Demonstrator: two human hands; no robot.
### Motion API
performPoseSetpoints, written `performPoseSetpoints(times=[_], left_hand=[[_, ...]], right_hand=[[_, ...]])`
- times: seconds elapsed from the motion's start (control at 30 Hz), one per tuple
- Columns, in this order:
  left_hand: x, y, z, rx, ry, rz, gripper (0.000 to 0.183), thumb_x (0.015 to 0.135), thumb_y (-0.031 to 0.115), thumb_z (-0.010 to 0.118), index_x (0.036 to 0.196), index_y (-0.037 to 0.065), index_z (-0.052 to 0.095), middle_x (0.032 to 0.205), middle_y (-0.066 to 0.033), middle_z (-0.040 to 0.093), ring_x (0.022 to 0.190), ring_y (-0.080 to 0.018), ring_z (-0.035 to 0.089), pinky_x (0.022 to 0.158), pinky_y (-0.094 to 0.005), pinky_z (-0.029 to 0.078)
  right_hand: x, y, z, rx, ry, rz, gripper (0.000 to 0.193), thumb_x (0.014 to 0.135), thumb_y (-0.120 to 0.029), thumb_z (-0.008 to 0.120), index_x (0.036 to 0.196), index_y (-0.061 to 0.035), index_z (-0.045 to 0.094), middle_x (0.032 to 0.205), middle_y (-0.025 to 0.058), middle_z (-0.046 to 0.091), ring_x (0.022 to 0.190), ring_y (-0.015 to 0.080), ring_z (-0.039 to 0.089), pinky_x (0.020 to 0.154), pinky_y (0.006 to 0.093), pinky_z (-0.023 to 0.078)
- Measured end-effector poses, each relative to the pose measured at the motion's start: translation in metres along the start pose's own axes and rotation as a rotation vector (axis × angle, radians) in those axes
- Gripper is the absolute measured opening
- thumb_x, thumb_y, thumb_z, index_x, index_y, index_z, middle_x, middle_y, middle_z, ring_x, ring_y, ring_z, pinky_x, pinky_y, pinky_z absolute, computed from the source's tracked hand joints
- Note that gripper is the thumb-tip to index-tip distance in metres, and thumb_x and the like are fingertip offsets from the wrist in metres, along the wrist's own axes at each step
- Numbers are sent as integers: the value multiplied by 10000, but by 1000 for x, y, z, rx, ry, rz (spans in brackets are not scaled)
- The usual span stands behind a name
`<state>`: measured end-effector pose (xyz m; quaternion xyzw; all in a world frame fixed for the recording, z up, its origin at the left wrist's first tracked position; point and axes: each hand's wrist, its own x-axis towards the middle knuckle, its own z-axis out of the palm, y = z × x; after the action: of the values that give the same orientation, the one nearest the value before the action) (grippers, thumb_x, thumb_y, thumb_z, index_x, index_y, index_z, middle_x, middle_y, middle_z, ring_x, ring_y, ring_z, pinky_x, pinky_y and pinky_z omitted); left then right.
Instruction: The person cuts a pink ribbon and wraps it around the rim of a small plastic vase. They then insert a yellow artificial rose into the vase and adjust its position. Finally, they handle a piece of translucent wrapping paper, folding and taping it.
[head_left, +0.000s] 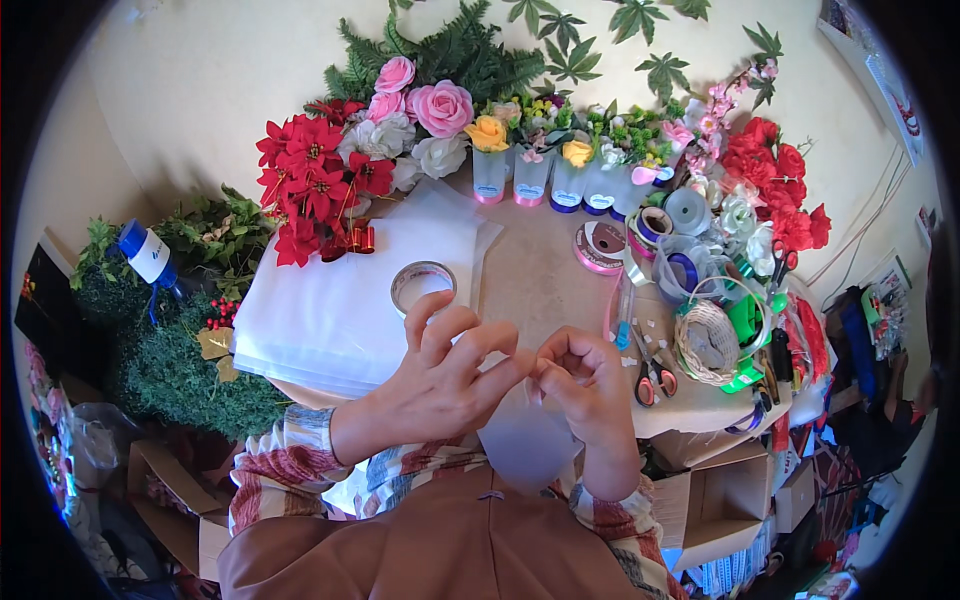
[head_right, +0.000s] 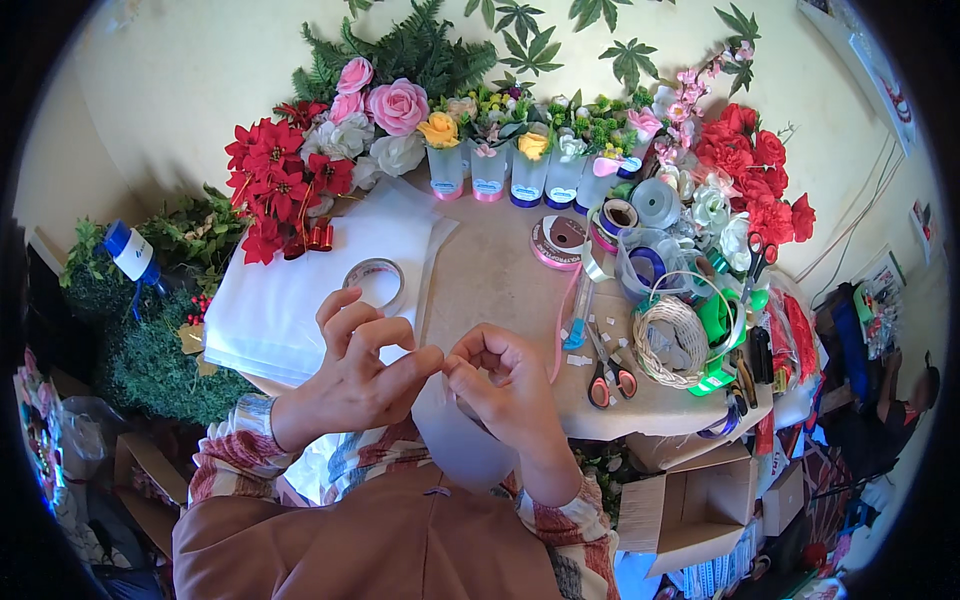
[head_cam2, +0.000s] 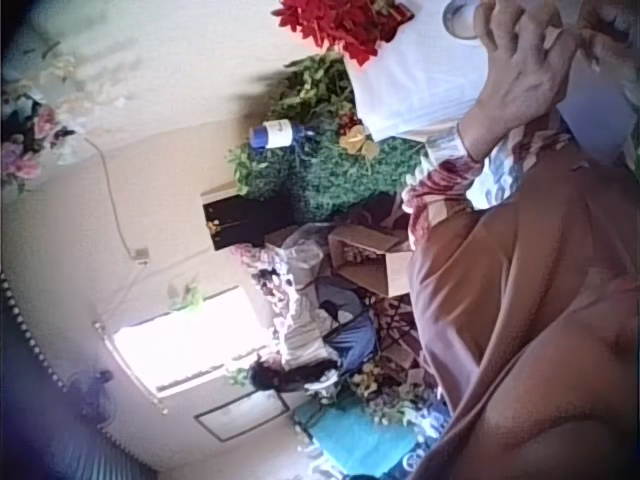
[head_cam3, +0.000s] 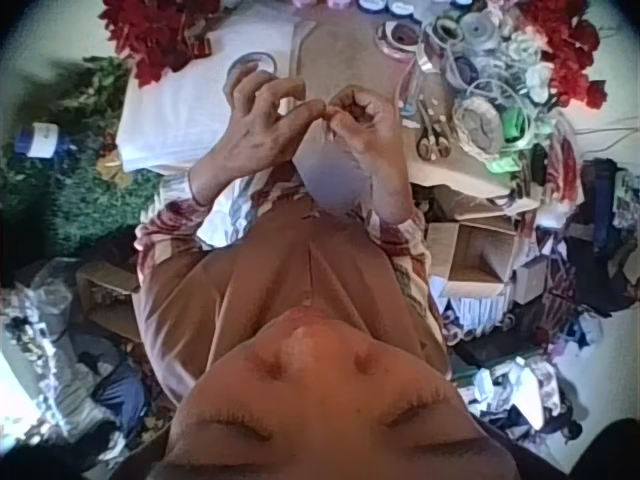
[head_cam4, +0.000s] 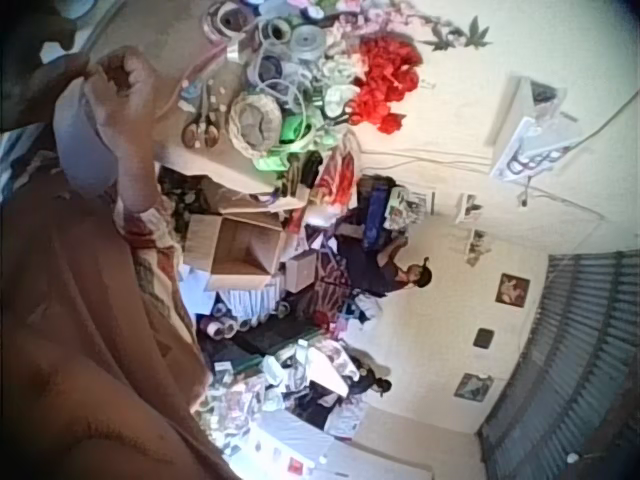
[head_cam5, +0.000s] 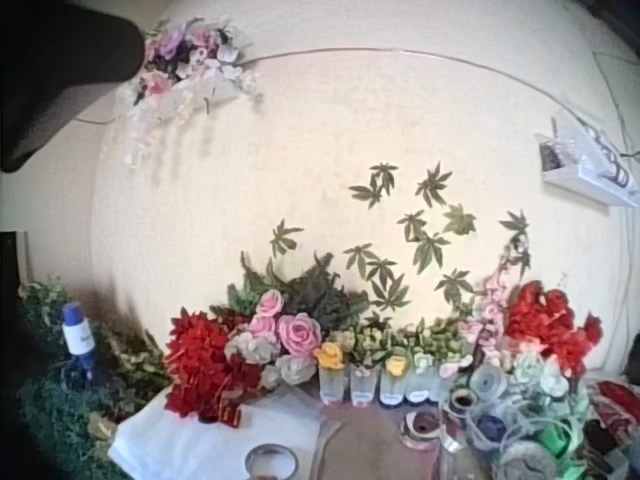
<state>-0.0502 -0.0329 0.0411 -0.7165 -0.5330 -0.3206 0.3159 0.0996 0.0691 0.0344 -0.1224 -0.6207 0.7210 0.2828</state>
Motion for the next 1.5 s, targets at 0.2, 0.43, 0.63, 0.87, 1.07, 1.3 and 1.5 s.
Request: performPoseSetpoints(times=[0.2,0.43,0.63,0.87,1.07,1.3,1.5], left_hand=[[-9,-1,7,40,97,17,323,619,146,649,905,279,585,931,34,405,904,-184,353,909,-416,264],[-16,-3,12,126,220,47,322,592,173,661,844,336,543,872,25,350,896,-199,337,863,-409,308],[-18,-6,14,25,318,19,269,621,112,617,819,259,510,865,-11,415,861,-242,390,815,-433,337],[-1,-7,-9,-683,72,-397,223,783,163,643,968,71,560,888,-31,600,838,-202,511,828,-353,296],[3,-5,-19,-814,-175,-442,133,750,150,692,837,78,622,774,-12,602,768,-150,509,803,-314,297],[1,-4,-15,-872,-130,-534,77,757,129,687,770,82,627,724,-13,600,735,-152,514,776,-298,315],[-2,-4,-11,-892,-90,-573,101,750,141,698,778,77,625,746,-15,604,779,-167,528,784,-312,333]], right_hand=[[2,2,2,138,-1,37,40,793,-24,556,782,4,531,704,35,571,612,77,550,571,195,443],[1,2,7,215,-19,70,47,794,-36,562,783,0,534,705,28,568,611,79,554,574,197,448],[1,-2,7,233,-11,43,59,811,-46,563,781,-7,532,701,29,565,603,77,540,571,206,436],[-4,-12,5,70,-35,-21,98,847,-83,579,788,-16,538,693,28,556,623,69,524,583,204,415],[-9,-17,9,-72,-27,-60,89,853,-88,580,827,-5,564,752,21,563,690,60,517,629,201,402],[-14,-25,14,-111,10,-30,121,853,-99,582,891,15,582,795,25,583,741,70,520,685,211,408],[-13,-22,9,-235,-36,-71,115,829,-98,602,867,11,598,792,28,599,760,84,534,719,231,420]])
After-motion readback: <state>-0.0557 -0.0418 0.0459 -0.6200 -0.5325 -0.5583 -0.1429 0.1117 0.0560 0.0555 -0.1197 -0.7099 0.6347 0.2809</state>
